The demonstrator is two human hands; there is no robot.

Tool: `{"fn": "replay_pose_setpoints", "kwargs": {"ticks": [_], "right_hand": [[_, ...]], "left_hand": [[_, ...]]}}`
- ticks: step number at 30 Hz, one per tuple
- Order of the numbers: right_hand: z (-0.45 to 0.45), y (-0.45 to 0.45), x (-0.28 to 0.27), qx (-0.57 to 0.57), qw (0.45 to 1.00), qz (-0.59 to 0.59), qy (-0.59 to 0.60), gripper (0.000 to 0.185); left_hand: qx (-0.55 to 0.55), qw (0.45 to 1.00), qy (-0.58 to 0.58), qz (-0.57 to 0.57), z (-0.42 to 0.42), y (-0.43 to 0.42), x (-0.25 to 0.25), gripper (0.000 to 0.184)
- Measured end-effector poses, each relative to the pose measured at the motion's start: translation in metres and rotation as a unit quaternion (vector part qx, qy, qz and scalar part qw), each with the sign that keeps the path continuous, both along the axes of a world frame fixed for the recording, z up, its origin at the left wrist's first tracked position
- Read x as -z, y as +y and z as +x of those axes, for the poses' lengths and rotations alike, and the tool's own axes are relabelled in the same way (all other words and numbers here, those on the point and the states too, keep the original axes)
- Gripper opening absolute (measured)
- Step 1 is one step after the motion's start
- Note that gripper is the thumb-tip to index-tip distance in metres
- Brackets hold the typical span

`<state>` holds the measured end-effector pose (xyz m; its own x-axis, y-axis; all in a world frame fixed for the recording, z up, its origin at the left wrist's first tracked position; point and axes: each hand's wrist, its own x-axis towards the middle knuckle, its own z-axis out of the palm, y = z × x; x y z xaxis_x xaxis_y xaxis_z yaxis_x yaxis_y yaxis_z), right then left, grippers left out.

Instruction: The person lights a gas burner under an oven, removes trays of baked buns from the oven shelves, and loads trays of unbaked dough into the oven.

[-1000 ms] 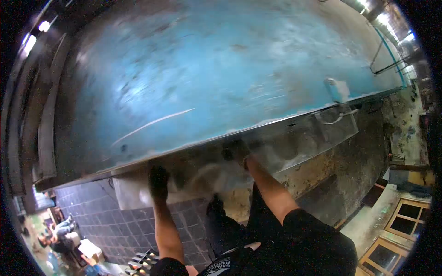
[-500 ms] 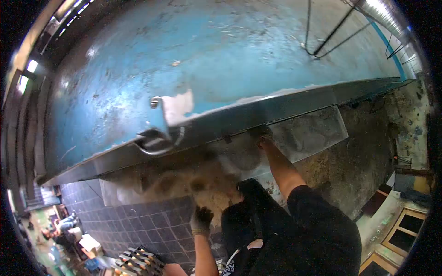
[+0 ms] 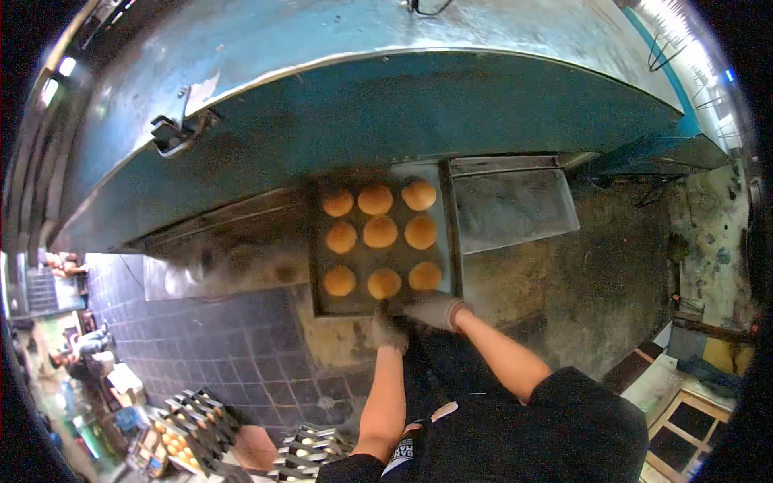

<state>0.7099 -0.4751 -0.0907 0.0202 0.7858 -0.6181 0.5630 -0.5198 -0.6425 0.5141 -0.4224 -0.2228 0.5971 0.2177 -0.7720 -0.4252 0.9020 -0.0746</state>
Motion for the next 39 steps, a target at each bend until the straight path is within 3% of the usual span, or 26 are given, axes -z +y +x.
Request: {"fn": "replay_pose_setpoints", "kwargs": {"ticks": [1,2,3,4,5,7,8,10,12,13,14,16,17,20,22,23,24,26,29,30,31,32,33,35,38,39], "right_hand": [[0.014,-0.020,0.030,-0.029,0.999,0.021,0.002,0.063],[0.024,-0.030,0.047,-0.058,0.997,0.044,0.004,0.063],[0.043,-0.025,0.010,0.024,0.999,0.015,0.039,0.066],[0.062,-0.036,0.026,0.034,0.996,0.078,-0.018,0.062],[0.083,-0.048,0.045,0.045,0.986,0.142,-0.075,0.060],[0.123,0.002,-0.061,0.141,0.979,0.030,-0.143,0.059],[0.146,0.004,-0.070,0.138,0.980,0.033,-0.140,0.059],[0.186,-0.007,-0.073,0.071,0.972,0.147,-0.169,0.074],[0.210,-0.022,-0.050,0.062,0.976,0.139,-0.155,0.071],[0.222,-0.043,-0.022,0.044,0.982,0.100,-0.151,0.068],[0.231,-0.070,0.009,0.025,0.987,0.054,-0.151,0.065],[0.249,-0.149,0.067,-0.031,0.981,-0.060,-0.180,0.060],[0.254,-0.197,0.087,-0.069,0.970,-0.120,-0.198,0.057],[0.253,-0.339,0.093,-0.130,0.934,-0.229,-0.240,0.049],[0.240,-0.409,0.054,0.178,0.975,-0.040,-0.124,0.041],[0.225,-0.438,0.054,0.371,0.927,-0.045,-0.029,0.038],[0.209,-0.472,0.055,0.546,0.834,-0.044,0.067,0.035],[0.176,-0.558,0.047,0.396,0.897,0.021,-0.197,0.030],[0.126,-0.616,0.019,0.463,0.856,0.008,-0.229,0.027],[0.111,-0.617,0.005,0.714,0.698,0.028,-0.039,0.026],[0.097,-0.619,-0.004,0.876,0.453,0.051,0.157,0.025],[0.075,-0.638,0.001,0.881,0.443,0.052,0.158,0.025],[0.060,-0.641,-0.006,0.866,0.479,0.076,0.126,0.021],[0.045,-0.630,-0.028,0.907,0.329,0.117,0.236,0.016],[0.036,-0.583,-0.055,0.932,0.265,0.145,0.203,0.017],[0.029,-0.591,-0.046,0.920,0.272,0.152,0.238,0.028]], "left_hand": [[0.101,0.970,0.197,0.095,-0.011,-0.018,0.007,0.047],[0.196,0.883,0.383,0.186,-0.022,-0.033,0.021,0.046],[0.116,0.886,0.383,0.232,-0.033,-0.056,0.041,0.048],[0.039,0.884,0.374,0.279,-0.043,-0.078,0.060,0.050],[0.103,0.865,0.379,0.312,-0.064,-0.084,0.062,0.044],[0.127,0.860,0.411,0.274,-0.081,-0.072,0.040,0.031],[0.086,0.872,0.438,0.202,-0.083,-0.062,0.002,0.024],[0.148,0.787,0.494,0.339,-0.079,-0.035,-0.095,0.017],[0.280,0.739,0.478,0.385,-0.126,-0.005,-0.082,0.020],[0.284,0.734,0.480,0.387,-0.138,0.018,-0.069,0.020],[0.377,0.672,0.441,0.460,-0.147,0.040,-0.055,0.023],[0.467,0.595,0.384,0.530,-0.116,0.061,-0.043,0.028],[0.448,0.531,0.364,0.620,-0.080,0.074,-0.040,0.027],[0.448,0.408,0.332,0.723,0.042,0.097,-0.034,0.026],[0.462,0.335,0.311,0.760,0.124,0.104,-0.022,0.026],[0.470,0.301,0.300,0.774,0.163,0.106,-0.014,0.026],[0.479,0.268,0.293,0.783,0.200,0.106,-0.007,0.026],[0.503,0.210,0.287,0.788,0.263,0.105,0.009,0.025],[0.550,0.153,0.286,0.769,0.323,0.101,0.027,0.025],[0.562,0.142,0.284,0.764,0.333,0.098,0.030,0.025],[0.569,0.131,0.280,0.762,0.339,0.094,0.032,0.025],[0.572,0.120,0.273,0.764,0.339,0.087,0.031,0.025],[0.573,0.112,0.264,0.768,0.336,0.079,0.028,0.025],[0.571,0.105,0.243,0.777,0.324,0.060,0.018,0.025],[0.567,0.101,0.214,0.789,0.302,0.034,-0.002,0.025],[0.566,0.101,0.204,0.792,0.294,0.026,-0.010,0.025]]}}
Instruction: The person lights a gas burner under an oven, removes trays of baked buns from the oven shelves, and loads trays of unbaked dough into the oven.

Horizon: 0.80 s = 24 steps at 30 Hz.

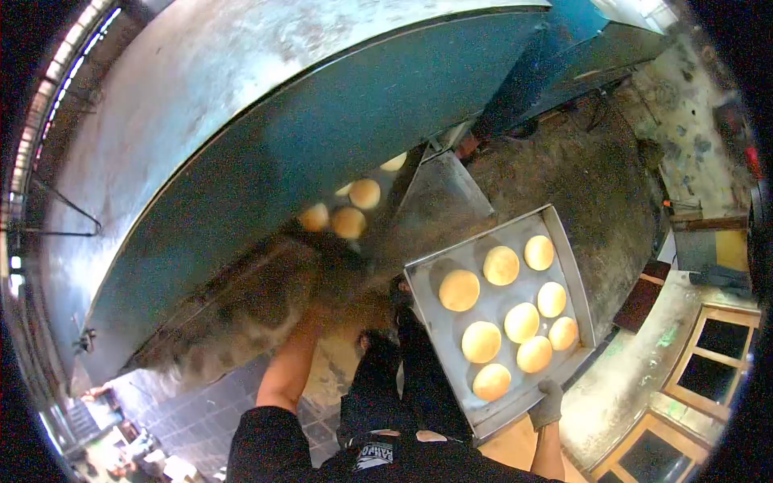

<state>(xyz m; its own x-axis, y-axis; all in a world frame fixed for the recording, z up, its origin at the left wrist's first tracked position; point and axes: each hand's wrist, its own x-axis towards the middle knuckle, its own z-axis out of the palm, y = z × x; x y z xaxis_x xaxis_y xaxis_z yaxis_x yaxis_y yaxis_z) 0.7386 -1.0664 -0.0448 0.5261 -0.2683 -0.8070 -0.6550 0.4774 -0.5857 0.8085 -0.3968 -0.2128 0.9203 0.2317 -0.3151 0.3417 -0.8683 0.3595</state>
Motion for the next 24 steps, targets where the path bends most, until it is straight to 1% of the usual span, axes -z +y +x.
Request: {"fn": "replay_pose_setpoints", "kwargs": {"ticks": [1,3,4,5,6,7,8,9,11,13,14,15,16,17,18,19,20,21,22,23,24], "right_hand": [[0.001,0.001,0.001,0.005,1.000,0.001,-0.001,0.028],[0.017,0.029,-0.012,-0.012,0.998,-0.016,0.051,0.019],[0.000,0.002,0.027,-0.091,0.992,-0.084,-0.006,0.013],[0.001,0.008,0.033,-0.092,0.992,-0.085,-0.007,0.013],[0.008,0.019,0.038,-0.150,0.983,-0.108,-0.020,0.011],[0.024,0.048,0.029,-0.113,0.992,-0.046,-0.007,0.011],[0.044,0.083,0.016,-0.074,0.997,0.012,0.010,0.019],[0.049,0.096,0.025,-0.077,0.997,0.012,0.008,0.019],[0.062,0.112,0.055,-0.182,0.982,-0.054,-0.022,0.018],[0.082,0.144,0.073,-0.158,0.987,0.000,-0.001,0.018],[0.089,0.158,0.088,-0.173,0.985,-0.014,-0.005,0.020],[0.116,0.211,0.037,-0.164,0.986,-0.007,0.027,0.025],[0.113,0.203,0.090,-0.229,0.973,-0.028,-0.017,0.027],[0.117,0.206,0.116,-0.273,0.959,-0.043,-0.056,0.029],[0.127,0.225,0.116,-0.313,0.943,-0.059,-0.096,0.031],[0.138,0.246,0.116,-0.268,0.961,-0.014,-0.058,0.032],[0.157,0.284,0.089,-0.218,0.975,0.028,-0.020,0.033],[0.168,0.305,0.093,-0.222,0.974,0.029,-0.022,0.033],[0.175,0.321,0.103,-0.199,0.977,0.067,-0.036,0.032],[0.186,0.332,0.112,-0.177,0.977,0.104,-0.050,0.032],[0.202,0.344,0.115,-0.185,0.976,0.106,-0.048,0.032]], "left_hand": [[0.007,1.000,-0.004,-0.004,-0.006,-0.008,-0.009,0.025],[0.017,1.000,-0.016,-0.013,-0.018,-0.023,-0.025,0.025],[0.023,0.999,-0.021,-0.016,-0.026,-0.029,-0.031,0.025],[0.026,0.999,-0.029,-0.019,-0.031,-0.032,-0.039,0.025],[0.029,0.999,-0.039,-0.023,-0.036,-0.037,-0.049,0.025],[0.032,0.998,-0.049,-0.025,-0.041,-0.039,-0.056,0.025],[0.035,0.997,-0.063,-0.027,-0.046,-0.042,-0.063,0.025],[0.035,0.996,-0.080,-0.028,-0.051,-0.045,-0.072,0.025],[0.025,0.991,-0.123,-0.036,-0.067,-0.052,-0.086,0.026],[-0.017,0.993,-0.114,-0.039,-0.082,-0.058,-0.095,0.027],[-0.013,0.999,0.035,-0.008,-0.085,-0.055,-0.096,0.030],[-0.015,0.999,0.032,-0.008,-0.100,-0.053,-0.078,0.030],[-0.060,0.998,0.000,0.002,-0.127,-0.053,-0.045,0.033],[-0.105,0.994,-0.032,0.011,-0.147,-0.049,-0.027,0.036],[-0.117,0.992,-0.037,-0.003,-0.153,-0.040,-0.034,0.036],[-0.120,0.992,-0.038,-0.002,-0.159,-0.031,-0.041,0.036],[-0.114,0.986,-0.085,0.091,-0.164,-0.024,-0.059,0.036],[-0.113,0.978,-0.108,0.138,-0.170,-0.015,-0.065,0.036],[-0.113,0.967,-0.130,0.185,-0.177,-0.006,-0.071,0.036],[-0.158,0.978,-0.076,0.116,-0.192,0.005,-0.070,0.039],[-0.203,0.978,-0.020,0.046,-0.205,0.015,-0.068,0.042]]}}
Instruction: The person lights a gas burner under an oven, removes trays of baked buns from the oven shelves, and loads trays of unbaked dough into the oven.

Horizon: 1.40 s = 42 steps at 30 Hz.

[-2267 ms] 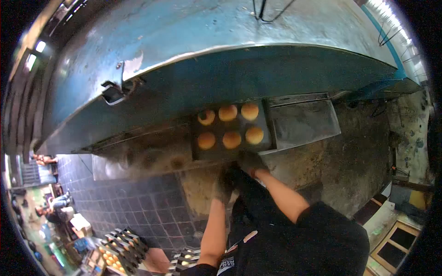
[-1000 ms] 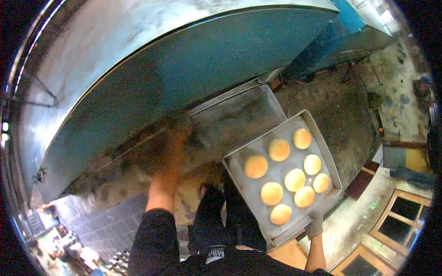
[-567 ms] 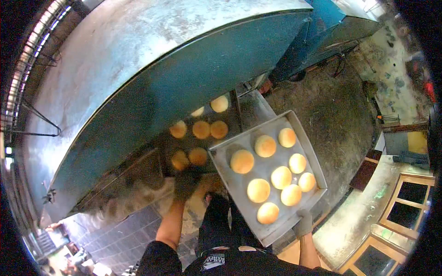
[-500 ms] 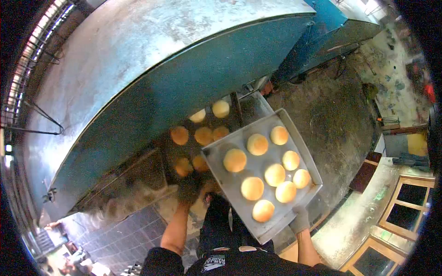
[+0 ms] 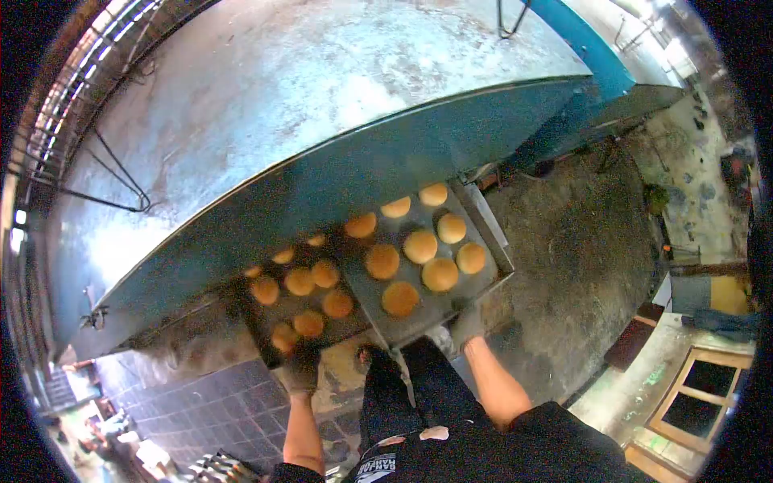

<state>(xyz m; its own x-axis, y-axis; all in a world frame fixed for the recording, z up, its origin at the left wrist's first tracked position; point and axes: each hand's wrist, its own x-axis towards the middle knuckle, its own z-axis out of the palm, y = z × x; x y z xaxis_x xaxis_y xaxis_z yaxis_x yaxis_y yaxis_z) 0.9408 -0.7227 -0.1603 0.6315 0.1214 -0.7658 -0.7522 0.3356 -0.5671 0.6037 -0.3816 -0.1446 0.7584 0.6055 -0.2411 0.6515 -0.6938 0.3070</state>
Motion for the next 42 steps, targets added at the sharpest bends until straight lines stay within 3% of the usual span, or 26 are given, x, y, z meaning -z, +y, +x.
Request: {"fn": "replay_pose_setpoints", "kwargs": {"ticks": [2,4,5,7,9,10,11,12,13,14,15,16,17,19,22,24,25,27,30,32,33,35,38,39,41,42], "right_hand": [[0.021,0.024,0.010,0.025,0.998,0.026,0.056,0.033],[0.043,0.009,0.089,-0.019,0.994,0.101,0.030,0.032],[0.050,0.017,0.084,-0.120,0.989,0.078,-0.026,0.033],[0.065,0.035,0.069,-0.295,0.942,0.017,-0.161,0.034],[0.076,0.040,0.072,-0.247,0.963,0.050,-0.090,0.038],[0.082,0.041,0.075,-0.220,0.972,0.064,-0.054,0.039],[0.087,0.039,0.076,-0.190,0.979,0.076,-0.018,0.041],[0.092,0.038,0.076,-0.157,0.984,0.087,0.018,0.043],[0.095,0.037,0.076,-0.123,0.986,0.097,0.052,0.045],[0.093,0.036,0.073,-0.125,0.986,0.096,0.053,0.045],[0.085,0.037,0.066,-0.164,0.985,0.043,0.025,0.045],[0.083,0.034,0.068,-0.183,0.983,0.017,0.011,0.045],[0.081,0.032,0.070,-0.202,0.979,-0.009,-0.002,0.046],[0.094,0.022,0.095,-0.278,0.938,-0.087,0.190,0.032],[0.099,0.036,0.076,-0.317,0.934,-0.052,0.156,0.036],[0.108,0.044,0.106,-0.379,0.923,-0.050,0.041,0.037],[0.117,0.049,0.139,-0.439,0.892,-0.079,-0.070,0.038],[0.144,0.057,0.216,-0.558,0.755,-0.188,-0.287,0.040],[0.185,0.141,0.149,-0.576,0.663,-0.261,-0.400,0.040],[0.209,0.175,0.139,-0.554,0.634,-0.277,-0.463,0.041],[0.221,0.186,0.142,-0.560,0.536,-0.306,-0.552,0.041],[0.238,0.206,0.139,-0.557,0.426,-0.332,-0.631,0.040],[0.214,0.220,0.097,-0.698,0.454,-0.397,-0.387,0.065],[0.199,0.216,0.086,-0.606,0.607,-0.295,-0.421,0.053],[0.171,0.195,0.099,-0.478,0.737,-0.187,-0.439,0.044],[0.155,0.201,0.075,-0.555,0.625,-0.263,-0.482,0.041]], "left_hand": [[-0.024,0.999,0.042,-0.022,-0.014,0.020,0.014,0.045],[-0.065,0.993,0.086,-0.039,-0.006,0.020,0.002,0.047],[-0.083,0.992,0.090,-0.039,-0.010,0.012,-0.005,0.047],[-0.062,0.992,0.042,0.099,-0.012,-0.004,-0.014,0.044],[-0.152,0.986,0.030,0.061,-0.007,-0.027,-0.001,0.054],[-0.276,0.955,-0.099,-0.034,-0.011,-0.041,0.028,0.058],[-0.164,0.982,-0.024,0.094,-0.009,-0.048,0.036,0.054],[-0.055,0.958,0.067,0.274,-0.007,-0.054,0.043,0.050],[0.023,0.889,0.121,0.441,-0.004,-0.060,0.051,0.048],[-0.111,0.980,0.144,0.087,0.027,-0.051,0.032,0.050],[-0.227,0.922,0.145,-0.279,0.045,-0.046,0.018,0.055],[-0.229,0.921,0.145,-0.279,0.044,-0.045,0.033,0.055],[0.036,0.968,0.234,-0.089,0.039,-0.043,0.069,0.036],[0.296,0.902,0.292,0.113,0.032,-0.041,0.116,0.022],[0.112,0.952,0.279,-0.063,0.046,-0.014,0.130,0.045],[0.039,0.968,0.227,-0.095,0.068,0.011,0.122,0.046],[0.016,0.977,0.192,-0.096,0.082,0.027,0.117,0.046],[-0.006,0.989,0.121,-0.085,0.115,0.064,0.110,0.047],[-0.010,0.997,0.038,-0.065,0.163,0.121,0.112,0.049],[-0.004,0.998,0.012,-0.065,0.189,0.158,0.113,0.050],[-0.001,0.998,0.005,-0.068,0.197,0.171,0.113,0.051],[0.001,0.996,-0.006,-0.084,0.201,0.192,0.108,0.053],[-0.017,0.994,-0.039,-0.098,0.166,0.192,0.099,0.055],[-0.040,0.993,-0.059,-0.095,0.140,0.184,0.093,0.056],[-0.102,0.986,-0.102,-0.087,0.087,0.169,0.075,0.058],[-0.150,0.977,-0.128,-0.083,0.055,0.162,0.066,0.059]]}}
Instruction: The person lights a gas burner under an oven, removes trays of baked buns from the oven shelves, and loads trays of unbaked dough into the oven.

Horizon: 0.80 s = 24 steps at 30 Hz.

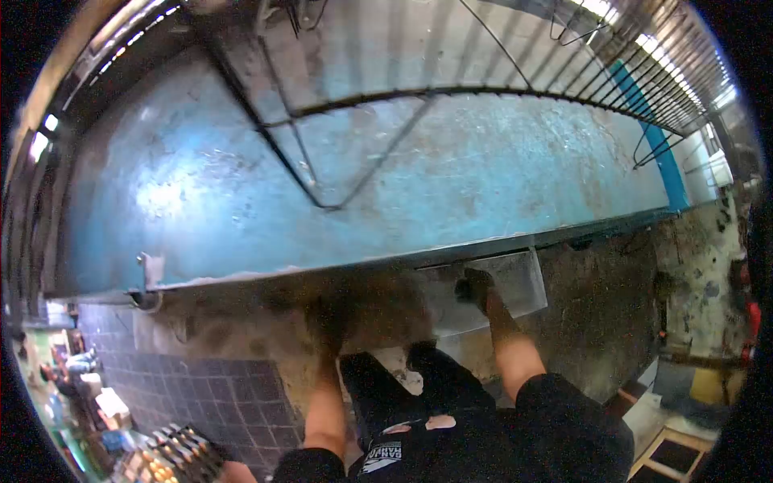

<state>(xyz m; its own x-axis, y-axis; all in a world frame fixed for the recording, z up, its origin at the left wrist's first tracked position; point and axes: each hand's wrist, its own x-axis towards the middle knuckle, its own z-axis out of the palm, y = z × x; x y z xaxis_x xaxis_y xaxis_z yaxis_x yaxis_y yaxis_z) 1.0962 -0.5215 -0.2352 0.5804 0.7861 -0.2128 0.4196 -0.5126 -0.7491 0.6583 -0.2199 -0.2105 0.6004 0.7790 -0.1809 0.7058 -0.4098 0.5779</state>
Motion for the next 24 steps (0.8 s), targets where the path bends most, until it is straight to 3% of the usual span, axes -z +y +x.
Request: {"fn": "replay_pose_setpoints", "kwargs": {"ticks": [2,3,4,5,6,11,14,16,18,20,21,23,24], "right_hand": [[-0.053,0.025,-0.049,-0.172,0.958,-0.130,-0.187,0.034],[-0.083,0.045,-0.071,-0.230,0.934,-0.155,-0.227,0.031],[-0.114,0.069,-0.091,-0.261,0.925,-0.172,-0.216,0.028],[-0.142,0.102,-0.126,-0.231,0.954,-0.179,-0.070,0.030],[-0.171,0.137,-0.162,-0.181,0.963,-0.187,0.069,0.032],[-0.281,0.242,-0.191,-0.210,0.967,-0.131,0.062,0.034],[-0.321,0.298,-0.211,-0.218,0.972,-0.075,0.047,0.037],[-0.340,0.323,-0.221,-0.216,0.975,-0.037,0.039,0.038],[-0.354,0.337,-0.234,-0.215,0.976,0.002,0.032,0.040],[-0.365,0.341,-0.244,-0.211,0.976,0.035,0.027,0.042],[-0.369,0.348,-0.248,-0.214,0.976,0.041,0.029,0.042],[-0.374,0.347,-0.250,-0.209,0.977,0.039,0.035,0.043],[-0.376,0.348,-0.249,-0.206,0.977,0.034,0.035,0.043]], "left_hand": [[-0.125,0.990,-0.047,-0.033,-0.069,0.001,-0.014,0.061],[-0.200,0.971,-0.103,-0.078,-0.111,0.010,-0.006,0.061],[-0.289,0.907,-0.223,-0.211,-0.152,0.023,0.008,0.061],[-0.374,0.747,-0.410,-0.367,-0.186,0.039,0.021,0.061],[-0.423,0.583,-0.518,-0.463,-0.210,0.054,0.034,0.061],[-0.341,0.552,-0.533,-0.543,-0.242,0.096,0.058,0.059],[-0.333,0.537,-0.542,-0.554,-0.261,0.115,0.026,0.058],[-0.390,0.434,-0.585,-0.563,-0.235,0.123,-0.061,0.057],[-0.383,0.366,-0.623,-0.575,-0.205,0.140,-0.149,0.056],[-0.254,0.374,-0.646,-0.615,-0.220,0.166,-0.132,0.055],[-0.115,0.372,-0.656,-0.647,-0.224,0.177,-0.118,0.054],[-0.180,0.282,-0.684,-0.648,-0.207,0.195,-0.107,0.047],[-0.133,0.469,-0.647,-0.586,-0.194,0.205,-0.131,0.042]]}}
